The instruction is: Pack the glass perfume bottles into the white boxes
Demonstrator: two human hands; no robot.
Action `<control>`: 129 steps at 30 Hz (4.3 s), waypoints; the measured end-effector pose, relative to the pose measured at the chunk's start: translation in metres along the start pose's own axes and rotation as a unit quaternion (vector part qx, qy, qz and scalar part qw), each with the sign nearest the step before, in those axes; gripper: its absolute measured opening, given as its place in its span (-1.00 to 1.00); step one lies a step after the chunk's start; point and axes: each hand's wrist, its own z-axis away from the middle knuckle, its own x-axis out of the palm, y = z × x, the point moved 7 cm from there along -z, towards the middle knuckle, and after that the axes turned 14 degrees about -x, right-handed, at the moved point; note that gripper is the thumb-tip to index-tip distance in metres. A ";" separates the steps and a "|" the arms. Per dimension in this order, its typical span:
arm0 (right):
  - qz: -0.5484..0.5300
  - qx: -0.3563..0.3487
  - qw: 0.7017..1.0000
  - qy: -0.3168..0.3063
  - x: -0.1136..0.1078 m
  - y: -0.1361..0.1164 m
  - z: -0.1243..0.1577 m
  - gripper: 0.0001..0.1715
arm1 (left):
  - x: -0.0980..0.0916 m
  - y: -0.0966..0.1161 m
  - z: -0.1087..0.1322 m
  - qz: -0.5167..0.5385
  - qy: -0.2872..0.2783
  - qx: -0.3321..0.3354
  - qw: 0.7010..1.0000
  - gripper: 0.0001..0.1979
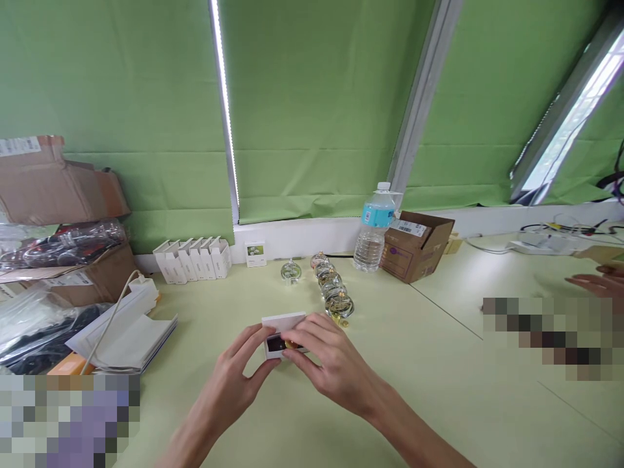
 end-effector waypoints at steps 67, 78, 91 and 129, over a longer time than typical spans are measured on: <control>0.049 0.057 0.993 0.089 -0.001 0.026 0.014 -0.71 | 0.005 -0.017 -0.009 0.129 0.039 -0.160 0.978 -0.78; 0.055 0.037 0.992 0.109 -0.001 0.026 0.013 -0.69 | 0.004 -0.017 -0.007 0.130 0.045 -0.172 0.975 -0.76; 0.077 0.023 0.992 0.102 -0.002 0.024 0.013 -0.69 | 0.001 -0.013 -0.008 0.074 0.057 -0.110 0.990 -0.74; -0.228 0.207 0.951 0.014 0.046 0.012 0.015 -0.34 | 0.023 -0.033 0.000 0.294 -0.030 -0.318 0.901 -0.43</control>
